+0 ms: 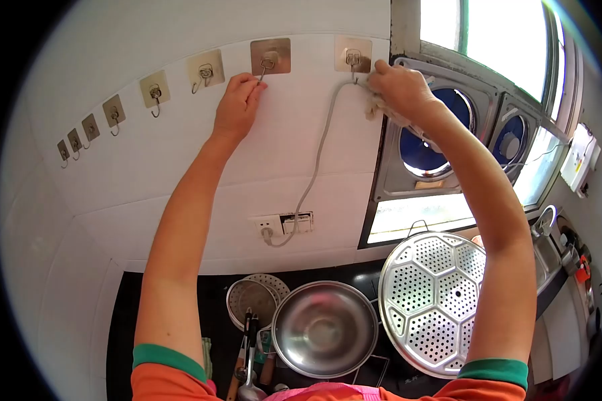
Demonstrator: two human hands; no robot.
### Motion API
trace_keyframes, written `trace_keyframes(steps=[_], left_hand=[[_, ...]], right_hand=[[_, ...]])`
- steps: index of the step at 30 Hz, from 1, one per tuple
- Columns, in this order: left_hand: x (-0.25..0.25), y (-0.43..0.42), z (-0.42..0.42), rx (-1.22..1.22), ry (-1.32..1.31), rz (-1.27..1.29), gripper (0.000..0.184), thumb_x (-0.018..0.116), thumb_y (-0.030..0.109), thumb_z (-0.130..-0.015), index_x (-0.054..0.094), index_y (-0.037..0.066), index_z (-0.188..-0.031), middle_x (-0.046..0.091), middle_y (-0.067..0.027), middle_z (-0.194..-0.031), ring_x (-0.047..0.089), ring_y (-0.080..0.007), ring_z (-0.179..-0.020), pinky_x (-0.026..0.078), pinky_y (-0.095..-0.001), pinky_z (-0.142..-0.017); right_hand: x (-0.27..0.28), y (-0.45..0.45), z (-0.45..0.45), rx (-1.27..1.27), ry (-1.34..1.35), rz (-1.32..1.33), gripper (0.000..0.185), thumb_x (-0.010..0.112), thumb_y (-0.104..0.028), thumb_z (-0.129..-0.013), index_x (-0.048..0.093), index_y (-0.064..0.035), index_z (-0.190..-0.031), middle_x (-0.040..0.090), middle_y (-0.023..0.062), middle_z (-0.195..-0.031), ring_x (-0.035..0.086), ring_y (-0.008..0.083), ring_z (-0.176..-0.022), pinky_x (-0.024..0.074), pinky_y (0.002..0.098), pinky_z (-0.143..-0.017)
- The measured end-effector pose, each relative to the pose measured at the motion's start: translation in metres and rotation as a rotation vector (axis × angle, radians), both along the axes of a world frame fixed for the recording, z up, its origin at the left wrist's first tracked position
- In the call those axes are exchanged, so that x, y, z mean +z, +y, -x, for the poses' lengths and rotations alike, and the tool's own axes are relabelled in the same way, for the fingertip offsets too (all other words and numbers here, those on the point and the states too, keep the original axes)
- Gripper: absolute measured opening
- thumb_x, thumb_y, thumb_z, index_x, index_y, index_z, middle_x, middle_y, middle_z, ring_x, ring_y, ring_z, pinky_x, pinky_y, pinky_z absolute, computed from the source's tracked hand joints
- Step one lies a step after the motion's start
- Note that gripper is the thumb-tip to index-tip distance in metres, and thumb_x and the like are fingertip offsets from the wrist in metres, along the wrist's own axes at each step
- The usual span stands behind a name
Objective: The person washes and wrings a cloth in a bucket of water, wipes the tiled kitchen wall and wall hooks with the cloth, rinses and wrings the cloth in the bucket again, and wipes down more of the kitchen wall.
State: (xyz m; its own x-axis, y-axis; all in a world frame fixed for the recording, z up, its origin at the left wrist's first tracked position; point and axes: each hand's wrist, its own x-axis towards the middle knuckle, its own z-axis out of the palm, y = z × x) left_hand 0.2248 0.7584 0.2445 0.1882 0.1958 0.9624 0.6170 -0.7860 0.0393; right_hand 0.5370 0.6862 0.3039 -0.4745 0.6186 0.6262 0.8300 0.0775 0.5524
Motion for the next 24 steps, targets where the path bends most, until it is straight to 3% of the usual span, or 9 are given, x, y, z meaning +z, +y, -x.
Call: trace_keyframes(steps=[2, 5, 8, 11, 14, 17, 21, 24], left_hand=[[0.002, -0.002, 0.003, -0.009, 0.013, 0.014, 0.019, 0.053, 0.020, -0.092, 0.064, 0.005, -0.098, 0.054, -0.0053, -0.108, 0.058, -0.0222, -0.085, 0.047, -0.0314, -0.074], [0.005, -0.007, 0.005, -0.019, 0.036, 0.044, 0.019, 0.053, 0.020, -0.092, 0.063, 0.005, -0.097, 0.054, -0.0046, -0.108, 0.057, -0.0222, -0.085, 0.047, -0.0312, -0.073], [0.005, -0.008, 0.005, -0.019, 0.042, 0.051, 0.019, 0.053, 0.021, -0.092, 0.063, 0.005, -0.097, 0.054, -0.0044, -0.107, 0.057, -0.0220, -0.085, 0.047, -0.0309, -0.073], [0.003, -0.004, 0.005, -0.019, 0.033, 0.030, 0.020, 0.054, 0.021, -0.091, 0.063, 0.004, -0.097, 0.055, -0.0052, -0.107, 0.057, -0.0217, -0.085, 0.047, -0.0306, -0.073], [0.001, 0.000, 0.002, -0.032, 0.009, 0.002, 0.020, 0.055, 0.021, -0.091, 0.064, 0.004, -0.097, 0.055, -0.0060, -0.107, 0.058, -0.0214, -0.084, 0.047, -0.0302, -0.073], [0.002, -0.004, 0.001, -0.010, 0.003, 0.008, 0.020, 0.054, 0.020, -0.091, 0.064, 0.003, -0.096, 0.055, -0.0064, -0.107, 0.058, -0.0211, -0.084, 0.047, -0.0298, -0.073], [0.002, -0.002, 0.002, -0.029, 0.026, 0.007, 0.019, 0.054, 0.019, -0.091, 0.064, 0.004, -0.096, 0.055, -0.0057, -0.106, 0.058, -0.0208, -0.083, 0.047, -0.0299, -0.073], [0.005, -0.003, 0.006, -0.035, 0.047, 0.000, 0.018, 0.054, 0.019, -0.091, 0.064, 0.004, -0.096, 0.055, -0.0050, -0.105, 0.057, -0.0205, -0.081, 0.047, -0.0301, -0.072]], right_hand=[[0.011, -0.003, -0.001, 0.020, 0.038, 0.066, 0.021, 0.062, -0.014, -0.078, 0.058, -0.0121, -0.099, 0.053, 0.0089, -0.099, 0.060, 0.0310, -0.090, 0.0511, 0.0419, -0.075], [0.039, -0.018, 0.006, 0.022, 0.245, -0.264, 0.026, 0.057, -0.013, -0.079, 0.056, -0.0121, -0.105, 0.053, 0.0111, -0.103, 0.059, 0.0311, -0.094, 0.0510, 0.0421, -0.076], [0.082, -0.001, 0.000, -0.018, 0.409, -0.303, 0.029, 0.055, -0.016, -0.079, 0.054, -0.0120, -0.108, 0.050, 0.0128, -0.109, 0.056, 0.0320, -0.098, 0.0512, 0.0433, -0.078], [0.055, 0.015, 0.012, 0.030, 0.411, -0.435, 0.031, 0.054, -0.015, -0.079, 0.054, -0.0123, -0.110, 0.048, 0.0125, -0.113, 0.053, 0.0348, -0.103, 0.0519, 0.0449, -0.077], [0.013, 0.030, -0.004, 0.070, 0.249, -0.523, 0.035, 0.054, -0.013, -0.078, 0.054, -0.0133, -0.114, 0.046, 0.0113, -0.115, 0.051, 0.0372, -0.104, 0.0526, 0.0459, -0.076], [-0.005, 0.023, -0.005, -0.102, 0.092, -0.378, 0.042, 0.059, -0.012, -0.078, 0.052, -0.0132, -0.119, 0.045, 0.0089, -0.117, 0.045, 0.0352, -0.116, 0.0543, 0.0418, -0.079], [-0.041, 0.006, -0.015, 0.043, 0.034, -0.158, 0.045, 0.057, -0.012, -0.077, 0.053, -0.0159, -0.122, 0.045, 0.0066, -0.117, 0.049, 0.0371, -0.109, 0.0544, 0.0404, -0.081], [-0.024, 0.005, -0.013, 0.066, 0.072, -0.229, 0.040, 0.055, -0.009, -0.079, 0.056, -0.0177, -0.118, 0.046, 0.0050, -0.117, 0.053, 0.0332, -0.103, 0.0545, 0.0395, -0.079]])
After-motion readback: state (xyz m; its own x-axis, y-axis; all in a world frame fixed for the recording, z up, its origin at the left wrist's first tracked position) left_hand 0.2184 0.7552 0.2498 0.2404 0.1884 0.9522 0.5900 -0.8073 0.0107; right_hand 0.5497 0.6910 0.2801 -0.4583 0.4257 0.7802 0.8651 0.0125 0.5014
